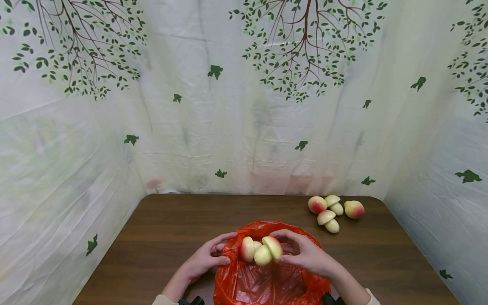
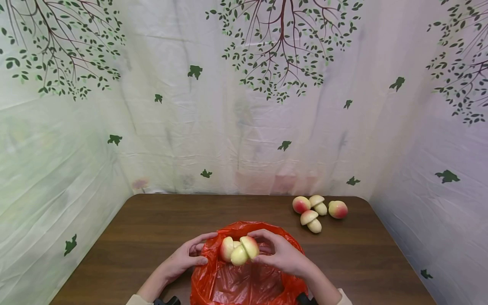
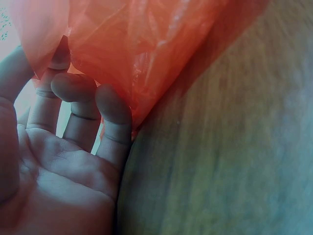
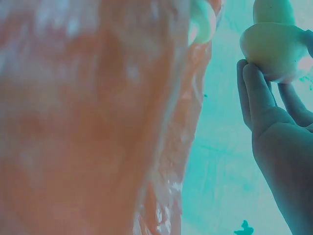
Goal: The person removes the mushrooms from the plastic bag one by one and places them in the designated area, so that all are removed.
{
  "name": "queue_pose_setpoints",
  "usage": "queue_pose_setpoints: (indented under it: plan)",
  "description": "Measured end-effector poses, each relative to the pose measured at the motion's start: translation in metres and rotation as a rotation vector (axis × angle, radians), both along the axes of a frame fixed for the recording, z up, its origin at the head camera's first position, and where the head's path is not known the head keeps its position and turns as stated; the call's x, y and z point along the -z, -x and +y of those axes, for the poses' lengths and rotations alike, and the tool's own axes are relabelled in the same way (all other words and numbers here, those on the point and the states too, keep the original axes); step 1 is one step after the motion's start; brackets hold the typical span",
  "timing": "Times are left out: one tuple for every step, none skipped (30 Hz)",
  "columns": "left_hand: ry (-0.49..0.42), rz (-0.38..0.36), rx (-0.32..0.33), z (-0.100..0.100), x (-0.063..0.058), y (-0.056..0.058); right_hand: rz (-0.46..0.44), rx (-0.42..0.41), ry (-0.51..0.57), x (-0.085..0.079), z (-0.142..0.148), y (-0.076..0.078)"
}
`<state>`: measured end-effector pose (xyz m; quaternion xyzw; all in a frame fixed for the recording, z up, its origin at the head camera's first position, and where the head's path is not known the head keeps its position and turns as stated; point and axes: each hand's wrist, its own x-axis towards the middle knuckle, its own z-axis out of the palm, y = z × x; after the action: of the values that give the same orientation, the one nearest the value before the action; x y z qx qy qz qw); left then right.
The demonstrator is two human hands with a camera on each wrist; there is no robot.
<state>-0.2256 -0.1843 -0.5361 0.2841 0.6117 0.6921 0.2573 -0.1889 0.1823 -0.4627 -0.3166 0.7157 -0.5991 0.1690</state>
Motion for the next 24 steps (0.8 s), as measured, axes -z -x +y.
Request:
queue_pose_setpoints:
  plan:
    - [0.0, 0.002, 0.001, 0.0, 0.0, 0.0, 0.0, 0.009, -0.002, -0.001, 0.002, 0.001]
    - [0.004, 0.002, 0.001, 0.0, 0.0, 0.0, -0.002, 0.018, -0.004, -0.001, 0.003, 0.001]
    - [0.007, 0.004, 0.001, 0.001, 0.001, 0.001, -0.008, 0.022, -0.002, -0.002, 0.005, 0.002]
    - [0.011, 0.003, 0.0, 0.001, 0.001, 0.001, -0.014, 0.03, -0.003, -0.002, 0.006, 0.003]
    - [0.015, 0.003, -0.001, 0.001, 0.001, 0.001, -0.018, 0.034, -0.004, -0.002, 0.008, 0.004]
    - [0.023, -0.001, -0.004, 0.001, 0.002, 0.001, -0.022, 0.041, -0.005, -0.002, 0.01, 0.005]
    - [0.027, -0.001, -0.006, 0.001, 0.002, 0.001, -0.023, 0.048, -0.003, -0.002, 0.012, 0.006]
    - [0.031, -0.002, -0.008, 0.001, 0.003, 0.002, -0.025, 0.053, 0.0, -0.001, 0.013, 0.007]
    - [0.032, 0.001, -0.009, 0.0, 0.003, 0.002, -0.026, 0.058, 0.002, -0.001, 0.015, 0.009]
    - [0.033, 0.0, -0.011, 0.0, 0.004, 0.002, -0.026, 0.065, 0.001, -0.001, 0.017, 0.01]
    - [0.033, 0.001, -0.012, 0.0, 0.004, 0.002, -0.027, 0.073, 0.002, -0.001, 0.019, 0.012]
    - [0.033, 0.003, -0.012, 0.0, 0.004, 0.002, -0.031, 0.084, 0.0, -0.001, 0.021, 0.013]
    - [0.032, 0.004, -0.012, 0.0, 0.004, 0.002, -0.039, 0.092, -0.001, -0.001, 0.023, 0.014]
    - [0.032, 0.003, -0.012, 0.0, 0.004, 0.003, -0.046, 0.103, -0.004, -0.001, 0.024, 0.015]
    - [0.033, 0.002, -0.011, 0.0, 0.005, 0.003, -0.05, 0.117, -0.01, -0.001, 0.026, 0.016]
    - [0.033, 0.0, -0.01, 0.0, 0.005, 0.003, -0.057, 0.132, -0.012, -0.001, 0.028, 0.017]
    - [0.034, -0.001, -0.01, 0.0, 0.004, 0.003, -0.06, 0.146, -0.015, -0.001, 0.03, 0.017]
    - [0.035, -0.003, -0.01, 0.0, 0.004, 0.003, -0.063, 0.159, -0.017, -0.001, 0.032, 0.018]
    - [0.036, -0.007, -0.011, 0.0, 0.004, 0.003, -0.064, 0.17, -0.018, -0.001, 0.034, 0.019]
    - [0.036, -0.008, -0.011, 0.0, 0.004, 0.004, -0.063, 0.182, -0.018, -0.001, 0.036, 0.02]
    - [0.036, -0.01, -0.011, 0.0, 0.004, 0.004, -0.063, 0.191, -0.015, -0.001, 0.038, 0.021]
    - [0.036, -0.012, -0.011, 0.0, 0.004, 0.004, -0.061, 0.199, -0.012, -0.001, 0.04, 0.022]
    - [0.036, -0.012, -0.011, 0.0, 0.004, 0.004, -0.056, 0.206, -0.01, 0.0, 0.042, 0.023]
    - [0.036, -0.012, -0.01, 0.0, 0.004, 0.004, -0.053, 0.21, -0.005, 0.0, 0.045, 0.024]
